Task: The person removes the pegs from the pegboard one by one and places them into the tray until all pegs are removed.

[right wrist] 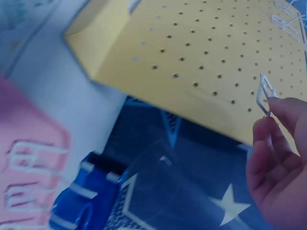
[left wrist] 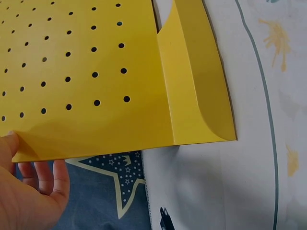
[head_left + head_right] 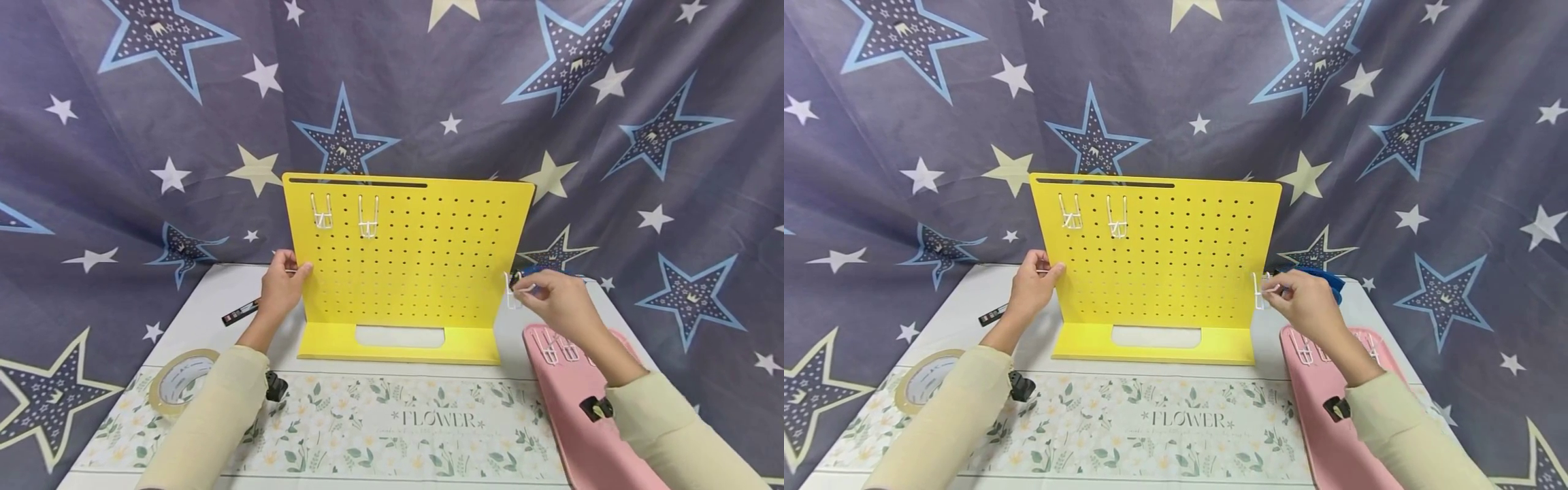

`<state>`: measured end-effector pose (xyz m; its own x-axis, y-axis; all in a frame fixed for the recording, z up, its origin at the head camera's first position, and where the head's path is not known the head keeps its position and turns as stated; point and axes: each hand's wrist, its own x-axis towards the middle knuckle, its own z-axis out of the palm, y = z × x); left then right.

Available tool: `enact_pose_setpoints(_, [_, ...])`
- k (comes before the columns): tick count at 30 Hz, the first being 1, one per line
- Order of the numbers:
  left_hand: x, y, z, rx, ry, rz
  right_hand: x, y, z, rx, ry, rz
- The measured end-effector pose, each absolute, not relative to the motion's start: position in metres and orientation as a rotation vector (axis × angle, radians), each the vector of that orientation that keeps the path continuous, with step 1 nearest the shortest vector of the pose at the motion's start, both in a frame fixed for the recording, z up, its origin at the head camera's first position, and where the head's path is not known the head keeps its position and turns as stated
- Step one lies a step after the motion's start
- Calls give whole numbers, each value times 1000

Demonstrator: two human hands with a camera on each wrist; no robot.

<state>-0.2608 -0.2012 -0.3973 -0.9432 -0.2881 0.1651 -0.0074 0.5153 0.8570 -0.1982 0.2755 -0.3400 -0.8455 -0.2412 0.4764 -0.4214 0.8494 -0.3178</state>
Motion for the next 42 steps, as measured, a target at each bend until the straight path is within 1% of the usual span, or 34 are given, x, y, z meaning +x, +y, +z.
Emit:
enact_pose_setpoints(5, [-261, -201, -397, 263, -2479, -1395, -190, 299, -352, 470, -2708, 586])
enact_pose_setpoints(15, [-261, -201, -394, 255, -2487, -1388, -173, 336, -382, 526, -2890, 535])
enact_pose_setpoints(23, [-263, -201, -395, 261, -2491, -1383, -164, 350, -408, 557, -2918, 596])
enact_pose_setpoints(29, [-263, -201, -397, 273, -2491, -1394, -159, 359, -427, 515, -2987, 636])
enact_pose_setpoints(42, [-264, -201, -399, 280, -2483, -1392, -155, 367, -444, 576, -3042, 662])
